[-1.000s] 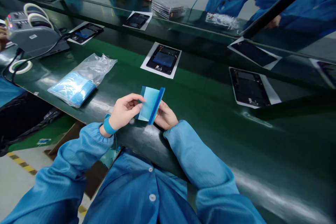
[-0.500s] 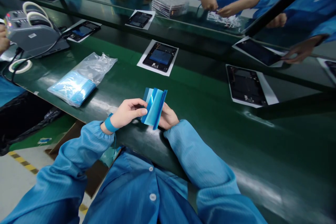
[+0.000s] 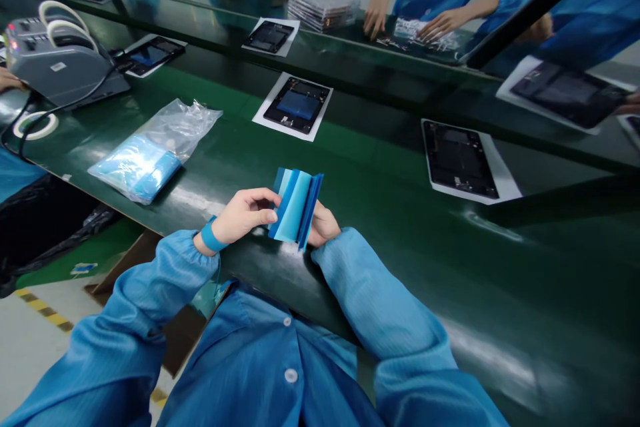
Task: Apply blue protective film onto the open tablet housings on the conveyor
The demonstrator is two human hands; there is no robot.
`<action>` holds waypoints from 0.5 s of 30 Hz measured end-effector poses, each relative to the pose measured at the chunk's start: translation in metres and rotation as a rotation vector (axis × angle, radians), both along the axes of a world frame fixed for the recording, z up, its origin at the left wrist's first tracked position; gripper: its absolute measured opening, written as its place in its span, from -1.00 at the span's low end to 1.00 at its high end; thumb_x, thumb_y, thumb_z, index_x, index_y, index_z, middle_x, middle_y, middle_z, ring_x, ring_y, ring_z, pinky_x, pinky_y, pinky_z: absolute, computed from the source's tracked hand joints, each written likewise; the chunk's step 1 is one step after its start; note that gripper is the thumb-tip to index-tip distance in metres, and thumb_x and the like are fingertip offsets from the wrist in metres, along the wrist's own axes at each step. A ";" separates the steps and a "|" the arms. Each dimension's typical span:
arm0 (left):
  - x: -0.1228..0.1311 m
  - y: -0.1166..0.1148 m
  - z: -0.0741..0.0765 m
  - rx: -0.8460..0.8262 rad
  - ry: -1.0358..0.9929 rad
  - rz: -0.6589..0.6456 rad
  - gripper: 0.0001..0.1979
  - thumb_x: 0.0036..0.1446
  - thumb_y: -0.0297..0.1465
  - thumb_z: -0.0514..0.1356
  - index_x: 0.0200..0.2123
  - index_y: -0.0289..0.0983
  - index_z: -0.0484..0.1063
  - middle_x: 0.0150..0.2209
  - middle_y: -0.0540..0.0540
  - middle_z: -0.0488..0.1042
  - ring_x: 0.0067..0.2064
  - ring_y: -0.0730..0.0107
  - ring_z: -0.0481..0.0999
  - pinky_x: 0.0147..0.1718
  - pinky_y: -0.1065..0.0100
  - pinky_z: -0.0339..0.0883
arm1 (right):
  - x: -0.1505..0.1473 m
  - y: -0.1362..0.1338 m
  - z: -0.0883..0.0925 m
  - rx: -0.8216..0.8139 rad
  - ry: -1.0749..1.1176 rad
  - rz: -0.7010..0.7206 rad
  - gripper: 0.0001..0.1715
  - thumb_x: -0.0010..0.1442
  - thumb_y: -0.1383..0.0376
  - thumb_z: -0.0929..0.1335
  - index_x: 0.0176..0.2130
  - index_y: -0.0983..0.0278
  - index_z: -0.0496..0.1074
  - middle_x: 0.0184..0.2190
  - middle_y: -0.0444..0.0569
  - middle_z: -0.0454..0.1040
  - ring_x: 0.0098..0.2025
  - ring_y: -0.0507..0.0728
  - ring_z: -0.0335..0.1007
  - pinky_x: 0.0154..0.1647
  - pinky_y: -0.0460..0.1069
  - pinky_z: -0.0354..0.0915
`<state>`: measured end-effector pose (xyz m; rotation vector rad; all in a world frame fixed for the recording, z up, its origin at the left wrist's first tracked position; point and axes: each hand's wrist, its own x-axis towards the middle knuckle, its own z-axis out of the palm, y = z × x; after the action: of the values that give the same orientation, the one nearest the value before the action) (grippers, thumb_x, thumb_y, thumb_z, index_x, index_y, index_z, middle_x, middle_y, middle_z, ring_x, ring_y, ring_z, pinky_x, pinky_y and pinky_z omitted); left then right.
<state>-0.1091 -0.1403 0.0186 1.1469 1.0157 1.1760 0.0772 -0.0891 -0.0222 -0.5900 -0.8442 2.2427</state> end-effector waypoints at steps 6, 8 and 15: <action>-0.001 -0.014 0.022 0.098 0.268 0.038 -0.65 0.15 -0.09 0.35 -0.26 -0.29 0.61 -0.33 -0.08 0.61 -0.34 0.37 0.52 -0.29 0.32 0.46 | -0.007 0.001 -0.003 0.017 0.003 -0.122 -0.50 0.03 0.01 0.59 -0.13 0.17 0.50 -0.25 -0.10 0.67 -0.17 0.16 0.63 0.00 0.13 0.57; 0.001 -0.020 0.030 0.186 0.478 0.075 -0.62 0.14 -0.06 0.37 -0.21 -0.27 0.59 -0.34 -0.08 0.59 -0.37 0.36 0.49 -0.34 0.32 0.42 | -0.009 0.002 -0.004 0.027 -0.015 -0.161 -0.53 0.07 0.03 0.58 -0.13 0.17 0.48 -0.24 -0.09 0.66 -0.12 0.18 0.62 0.06 0.15 0.55; 0.012 -0.029 0.023 0.554 1.086 0.285 -0.66 0.37 -0.31 0.16 -0.50 -0.21 0.31 -0.52 0.00 0.33 -0.49 0.41 0.32 -0.46 0.32 0.14 | -0.018 0.000 0.000 0.082 -0.122 -0.247 -0.46 0.00 0.00 0.60 -0.13 0.18 0.49 -0.13 -0.03 0.65 0.01 0.21 0.58 0.12 0.15 0.52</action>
<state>-0.0972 -0.1694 0.0414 2.2571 1.7538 1.0541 0.0595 -0.0887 -0.0222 -0.7556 -0.8680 1.9559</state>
